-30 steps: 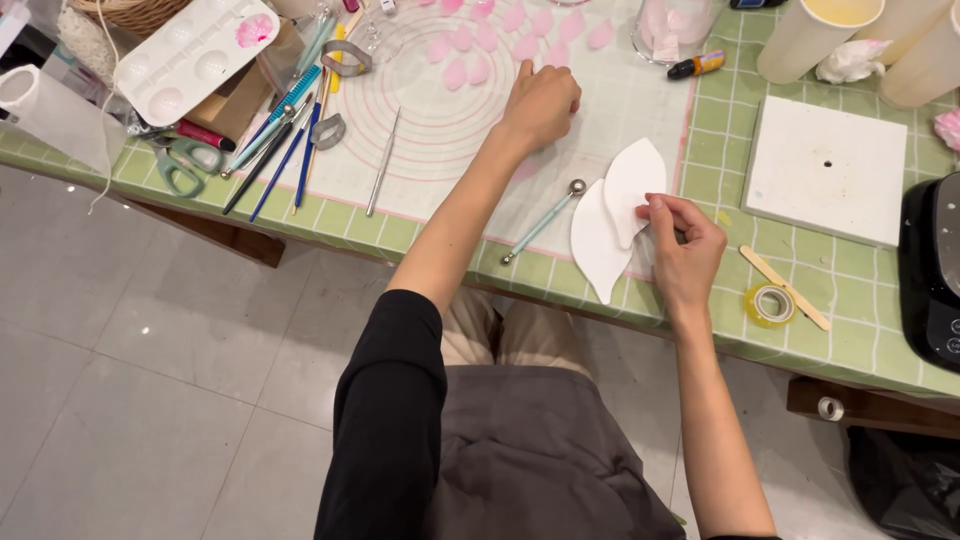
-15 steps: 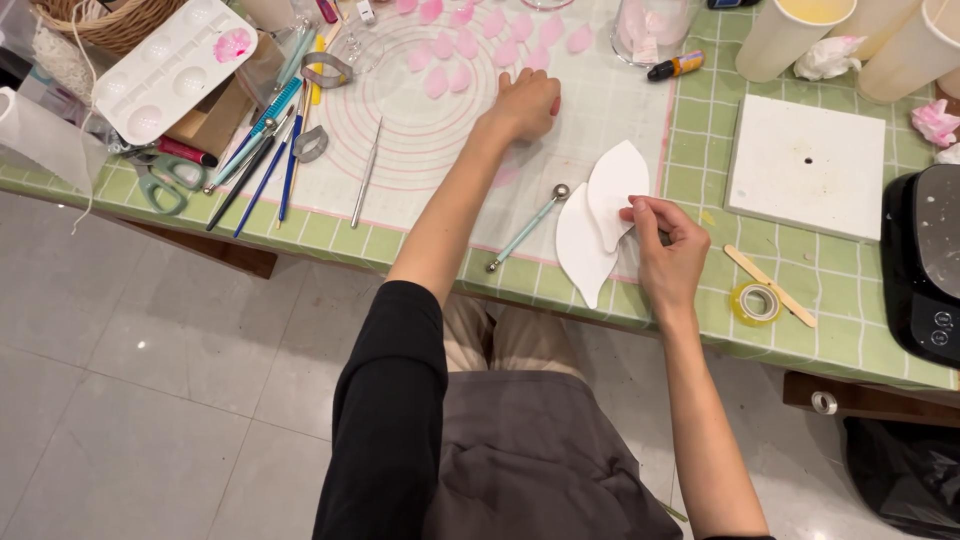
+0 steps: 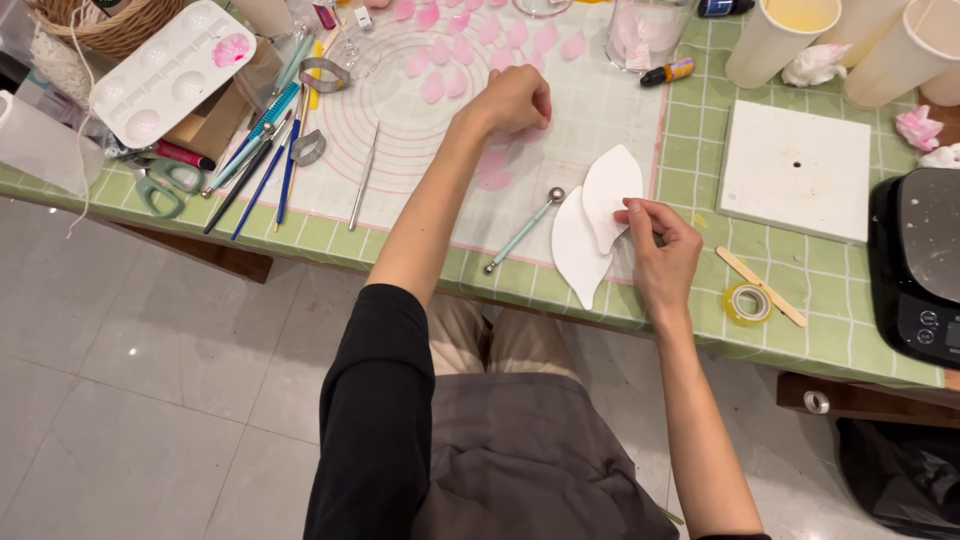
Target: The recorder is seen shaping pink wax petals using a ball stylus tool and attaching them to a base.
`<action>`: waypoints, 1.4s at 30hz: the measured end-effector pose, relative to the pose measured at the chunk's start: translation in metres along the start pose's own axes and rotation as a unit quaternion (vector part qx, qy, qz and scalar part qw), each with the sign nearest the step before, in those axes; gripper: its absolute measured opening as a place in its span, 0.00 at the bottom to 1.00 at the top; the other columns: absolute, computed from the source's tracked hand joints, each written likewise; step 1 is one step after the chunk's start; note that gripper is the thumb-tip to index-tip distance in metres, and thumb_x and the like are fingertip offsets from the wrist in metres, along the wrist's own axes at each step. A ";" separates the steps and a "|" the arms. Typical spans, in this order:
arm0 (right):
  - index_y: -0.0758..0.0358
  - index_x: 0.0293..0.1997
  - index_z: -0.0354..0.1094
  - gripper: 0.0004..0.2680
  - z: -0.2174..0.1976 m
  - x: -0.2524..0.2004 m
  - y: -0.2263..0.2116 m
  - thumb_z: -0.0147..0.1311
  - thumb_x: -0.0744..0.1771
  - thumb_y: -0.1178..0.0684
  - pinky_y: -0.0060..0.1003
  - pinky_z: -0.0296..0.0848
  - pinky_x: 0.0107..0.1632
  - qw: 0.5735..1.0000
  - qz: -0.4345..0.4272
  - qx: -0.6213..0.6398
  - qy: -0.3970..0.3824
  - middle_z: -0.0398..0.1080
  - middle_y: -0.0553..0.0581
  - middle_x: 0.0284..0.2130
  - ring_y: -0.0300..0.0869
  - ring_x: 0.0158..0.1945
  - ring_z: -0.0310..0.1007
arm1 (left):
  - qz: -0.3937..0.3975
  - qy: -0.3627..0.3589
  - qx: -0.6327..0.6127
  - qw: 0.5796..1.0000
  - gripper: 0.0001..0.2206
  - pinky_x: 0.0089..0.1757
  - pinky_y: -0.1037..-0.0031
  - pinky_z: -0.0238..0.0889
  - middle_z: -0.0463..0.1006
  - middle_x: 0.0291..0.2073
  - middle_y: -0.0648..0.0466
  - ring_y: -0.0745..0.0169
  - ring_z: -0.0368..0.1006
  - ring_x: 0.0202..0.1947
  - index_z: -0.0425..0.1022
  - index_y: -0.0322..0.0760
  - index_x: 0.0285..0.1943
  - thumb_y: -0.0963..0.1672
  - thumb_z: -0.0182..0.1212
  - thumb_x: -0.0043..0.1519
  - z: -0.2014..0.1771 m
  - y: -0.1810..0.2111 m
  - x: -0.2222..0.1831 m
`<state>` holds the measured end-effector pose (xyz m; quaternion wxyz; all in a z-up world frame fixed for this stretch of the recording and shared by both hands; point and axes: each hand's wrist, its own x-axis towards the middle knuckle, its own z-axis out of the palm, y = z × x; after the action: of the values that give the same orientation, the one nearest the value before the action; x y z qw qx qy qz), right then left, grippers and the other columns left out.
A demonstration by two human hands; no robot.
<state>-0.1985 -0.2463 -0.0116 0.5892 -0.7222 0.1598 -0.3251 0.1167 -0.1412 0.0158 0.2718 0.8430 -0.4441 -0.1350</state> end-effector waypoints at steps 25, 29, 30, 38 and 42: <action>0.75 0.54 0.72 0.09 -0.033 -0.052 -0.084 0.54 0.71 0.58 0.35 0.79 0.54 0.983 0.043 0.151 -0.092 0.78 0.63 0.44 0.45 0.47 0.81 | 0.061 -0.014 -0.525 0.848 0.07 0.40 0.76 0.73 0.85 0.32 0.51 0.68 0.80 0.34 0.85 0.31 0.43 0.41 0.67 0.61 0.045 0.165 -0.163; 0.73 0.52 0.72 0.08 -0.034 -0.061 -0.093 0.55 0.71 0.58 0.35 0.79 0.53 0.984 0.053 0.150 -0.080 0.79 0.62 0.42 0.45 0.46 0.82 | 0.063 0.010 -0.485 0.872 0.08 0.39 0.75 0.71 0.84 0.31 0.54 0.70 0.78 0.33 0.85 0.33 0.43 0.43 0.68 0.61 0.040 0.175 -0.177; 0.73 0.51 0.72 0.08 -0.032 -0.063 -0.099 0.55 0.71 0.58 0.35 0.80 0.52 0.983 0.062 0.152 -0.078 0.78 0.62 0.41 0.45 0.46 0.82 | 0.065 0.023 -0.452 0.889 0.07 0.39 0.75 0.71 0.84 0.31 0.55 0.71 0.77 0.33 0.85 0.33 0.41 0.43 0.69 0.59 0.040 0.176 -0.181; 0.72 0.50 0.73 0.07 -0.031 -0.073 -0.099 0.56 0.71 0.57 0.35 0.79 0.53 0.982 0.058 0.153 -0.098 0.79 0.61 0.40 0.46 0.45 0.83 | 0.090 -0.003 -0.480 0.873 0.07 0.41 0.75 0.71 0.85 0.32 0.54 0.71 0.77 0.34 0.85 0.33 0.39 0.43 0.70 0.60 0.040 0.169 -0.190; 0.72 0.51 0.73 0.08 -0.028 -0.074 -0.106 0.55 0.71 0.57 0.34 0.78 0.55 0.981 0.047 0.161 -0.102 0.80 0.60 0.41 0.44 0.46 0.82 | 0.084 -0.031 -0.496 0.864 0.10 0.41 0.76 0.70 0.83 0.30 0.55 0.72 0.77 0.34 0.85 0.32 0.39 0.45 0.66 0.64 0.039 0.161 -0.189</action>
<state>-0.2880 -0.1947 0.0718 0.7257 -0.6388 0.0780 -0.2434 -0.1182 -0.0730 0.0744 0.6503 0.5517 -0.3961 -0.3403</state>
